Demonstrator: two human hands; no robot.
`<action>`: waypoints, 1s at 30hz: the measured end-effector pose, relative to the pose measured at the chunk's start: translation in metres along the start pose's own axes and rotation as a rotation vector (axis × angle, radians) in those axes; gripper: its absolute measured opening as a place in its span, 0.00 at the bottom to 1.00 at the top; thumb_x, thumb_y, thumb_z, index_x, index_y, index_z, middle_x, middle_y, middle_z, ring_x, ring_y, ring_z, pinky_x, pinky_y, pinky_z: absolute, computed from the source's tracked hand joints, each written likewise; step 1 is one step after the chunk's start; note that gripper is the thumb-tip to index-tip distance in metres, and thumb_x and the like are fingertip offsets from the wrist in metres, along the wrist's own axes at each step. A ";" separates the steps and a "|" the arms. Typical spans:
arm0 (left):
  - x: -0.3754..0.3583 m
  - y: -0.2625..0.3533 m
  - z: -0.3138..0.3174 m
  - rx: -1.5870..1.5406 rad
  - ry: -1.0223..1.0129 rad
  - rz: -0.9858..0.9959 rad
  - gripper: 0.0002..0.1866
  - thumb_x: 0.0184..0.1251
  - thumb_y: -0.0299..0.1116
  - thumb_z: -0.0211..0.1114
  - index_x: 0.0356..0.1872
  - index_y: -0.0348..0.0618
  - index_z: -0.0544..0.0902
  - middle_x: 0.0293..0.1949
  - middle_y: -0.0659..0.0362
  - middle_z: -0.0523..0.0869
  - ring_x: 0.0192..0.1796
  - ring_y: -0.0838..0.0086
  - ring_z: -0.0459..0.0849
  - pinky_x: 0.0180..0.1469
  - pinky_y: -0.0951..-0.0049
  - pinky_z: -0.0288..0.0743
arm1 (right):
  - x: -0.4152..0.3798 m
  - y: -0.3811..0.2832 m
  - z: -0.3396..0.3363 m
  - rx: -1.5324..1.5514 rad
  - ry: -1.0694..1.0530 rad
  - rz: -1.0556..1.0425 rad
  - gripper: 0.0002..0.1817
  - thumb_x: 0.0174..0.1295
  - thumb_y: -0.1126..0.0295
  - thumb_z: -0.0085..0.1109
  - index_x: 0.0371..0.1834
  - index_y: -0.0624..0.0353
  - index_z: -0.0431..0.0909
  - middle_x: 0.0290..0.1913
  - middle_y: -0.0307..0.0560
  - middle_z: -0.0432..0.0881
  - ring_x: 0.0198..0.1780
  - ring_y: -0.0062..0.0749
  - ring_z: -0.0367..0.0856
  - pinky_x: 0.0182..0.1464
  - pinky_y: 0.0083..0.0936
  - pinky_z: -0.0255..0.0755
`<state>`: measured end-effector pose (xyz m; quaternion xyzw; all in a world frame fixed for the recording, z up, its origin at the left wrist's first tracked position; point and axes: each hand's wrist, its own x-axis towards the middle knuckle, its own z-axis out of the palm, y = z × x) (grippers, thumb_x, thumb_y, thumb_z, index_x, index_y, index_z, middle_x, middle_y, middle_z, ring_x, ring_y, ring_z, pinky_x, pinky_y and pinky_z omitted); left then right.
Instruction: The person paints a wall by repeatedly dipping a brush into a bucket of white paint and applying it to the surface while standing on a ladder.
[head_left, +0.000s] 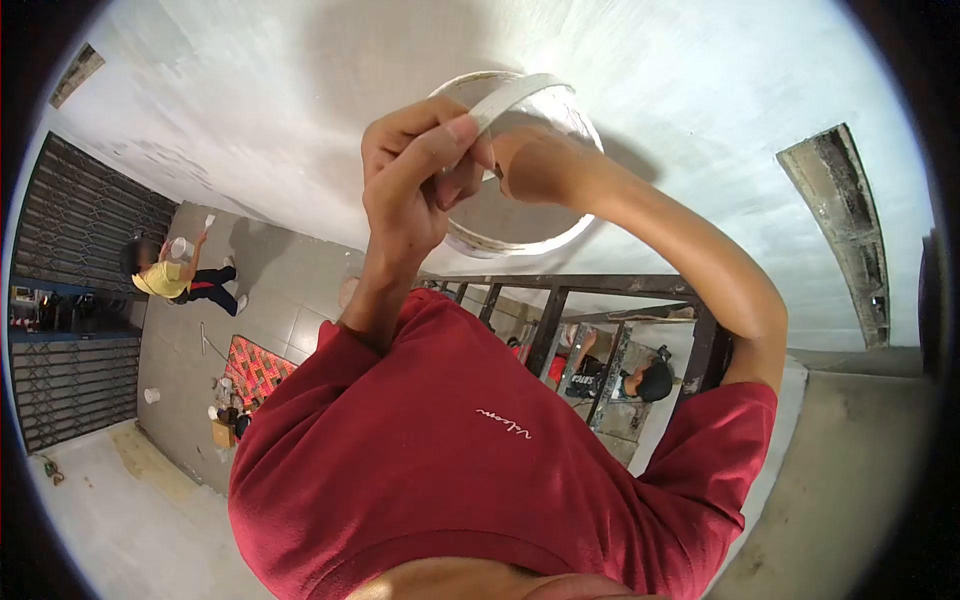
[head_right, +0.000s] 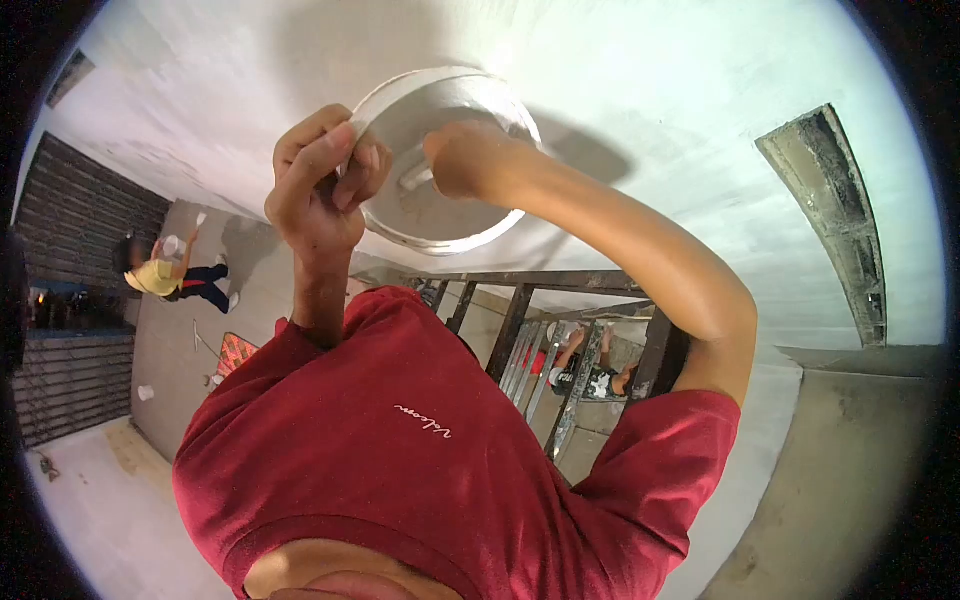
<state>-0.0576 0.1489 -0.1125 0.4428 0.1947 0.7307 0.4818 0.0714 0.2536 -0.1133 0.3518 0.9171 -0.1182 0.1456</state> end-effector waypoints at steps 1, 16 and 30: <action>0.000 -0.001 -0.001 -0.006 0.007 0.005 0.13 0.63 0.31 0.55 0.23 0.32 0.78 0.16 0.62 0.74 0.13 0.86 0.59 0.17 0.80 0.51 | -0.003 -0.004 -0.003 -0.012 -0.020 0.027 0.15 0.52 0.77 0.51 0.43 0.63 0.81 0.41 0.59 0.83 0.47 0.51 0.82 0.46 0.43 0.75; 0.008 -0.025 -0.009 0.221 0.280 -0.077 0.14 0.63 0.33 0.56 0.19 0.36 0.75 0.12 0.67 0.65 0.14 0.86 0.57 0.17 0.81 0.47 | -0.030 0.004 -0.017 0.139 -0.075 -0.075 0.15 0.59 0.69 0.51 0.45 0.58 0.82 0.39 0.53 0.84 0.45 0.45 0.82 0.48 0.38 0.73; 0.022 -0.005 -0.101 0.316 0.699 0.076 0.15 0.65 0.37 0.57 0.22 0.36 0.79 0.12 0.66 0.67 0.14 0.84 0.62 0.17 0.82 0.50 | -0.091 0.027 -0.109 0.330 0.776 0.069 0.16 0.65 0.64 0.53 0.52 0.57 0.80 0.27 0.57 0.83 0.24 0.35 0.75 0.36 0.31 0.72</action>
